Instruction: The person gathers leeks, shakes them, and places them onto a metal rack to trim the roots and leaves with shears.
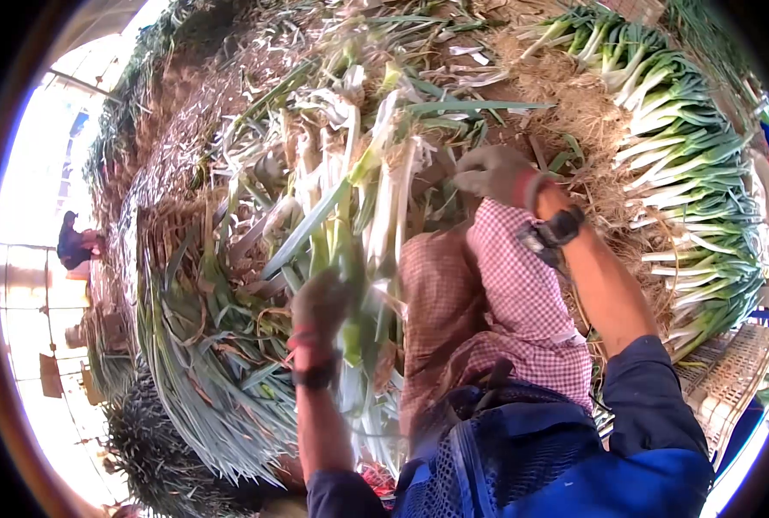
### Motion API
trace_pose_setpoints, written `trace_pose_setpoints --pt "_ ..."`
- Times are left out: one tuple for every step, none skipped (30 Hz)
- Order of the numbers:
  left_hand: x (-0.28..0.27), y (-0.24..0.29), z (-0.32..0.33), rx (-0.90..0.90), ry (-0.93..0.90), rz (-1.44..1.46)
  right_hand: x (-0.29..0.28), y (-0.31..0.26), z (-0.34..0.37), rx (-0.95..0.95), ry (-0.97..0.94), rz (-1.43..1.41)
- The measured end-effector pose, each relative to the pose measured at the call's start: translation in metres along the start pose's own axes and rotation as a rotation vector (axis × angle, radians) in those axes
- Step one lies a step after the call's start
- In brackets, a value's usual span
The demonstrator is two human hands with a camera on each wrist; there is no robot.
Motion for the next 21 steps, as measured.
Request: trace_pose_setpoints --pt "0.014 -0.018 -0.019 0.101 0.006 -0.07 0.022 -0.012 -0.013 0.058 -0.077 0.069" --pt "0.023 -0.016 -0.025 0.122 0.009 -0.084 0.045 -0.018 -0.028 0.116 -0.153 0.139" --pt "0.033 -0.015 -0.031 0.143 0.012 -0.099 0.067 -0.024 -0.039 0.114 -0.16 0.143" --pt "0.037 -0.012 -0.033 0.208 0.076 -0.064 0.091 -0.02 -0.05 0.185 -0.174 0.249" --pt "0.044 -0.012 -0.038 0.205 0.068 -0.105 0.108 -0.021 -0.057 0.255 -0.185 0.354" --pt "0.049 -0.013 -0.043 0.201 0.06 -0.147 0.112 -0.038 -0.047 0.29 -0.232 0.341" --pt "0.057 -0.024 -0.05 0.225 0.055 -0.118 0.132 -0.035 -0.057 0.312 -0.242 0.292" --pt "0.068 -0.036 -0.055 0.217 0.087 -0.112 0.15 -0.03 -0.067 0.335 -0.252 0.244" --pt "0.08 -0.046 -0.056 0.152 0.051 -0.024 0.163 -0.029 -0.068 0.322 -0.27 0.275" --pt "0.085 -0.045 -0.055 0.14 0.038 -0.035 0.179 -0.023 -0.073 0.309 -0.287 0.305" --pt "0.089 -0.044 -0.054 0.127 0.024 -0.045 0.188 -0.008 -0.082 0.412 -0.165 0.106" --pt "0.089 -0.046 -0.054 0.125 0.024 -0.042 0.183 -0.006 -0.078 0.511 -0.037 -0.096" --pt "0.087 -0.05 -0.055 0.099 0.041 0.027 0.176 -0.009 -0.073 0.457 0.075 -0.142" --pt "0.087 -0.054 -0.056 0.072 0.054 0.096 0.172 -0.008 -0.072 0.461 0.076 -0.141" --pt "0.082 -0.053 -0.055 0.039 0.057 0.109 0.169 -0.006 -0.07 0.48 0.064 -0.234" --pt "0.081 -0.055 -0.057 0.039 0.053 0.11 0.166 -0.003 -0.068 0.498 0.054 -0.327" --pt "0.071 -0.056 -0.057 0.04 0.123 0.026 0.164 0.0 -0.066 0.526 0.04 -0.335" --pt "0.063 -0.059 -0.058 0.042 0.193 -0.057 0.163 0.001 -0.055 0.531 0.021 -0.527" --pt "0.058 -0.055 -0.054 0.021 0.146 -0.033 0.153 -0.008 -0.042 0.479 0.042 -0.574" --pt "0.058 -0.058 -0.053 0.018 0.136 -0.034 0.142 -0.018 -0.027 0.43 0.062 -0.623" --pt "0.056 -0.057 -0.054 0.044 0.133 -0.116 0.139 -0.019 -0.013 0.44 0.065 -0.628"
Point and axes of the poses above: each hand's wrist, its own z-axis away from the middle knuckle, its own x-axis out of the palm, y = z × x, the point moved 8 cm from there along -z, towards the middle knuckle, and after that the axes turned 10 degrees about x, right-handed, at the moved point
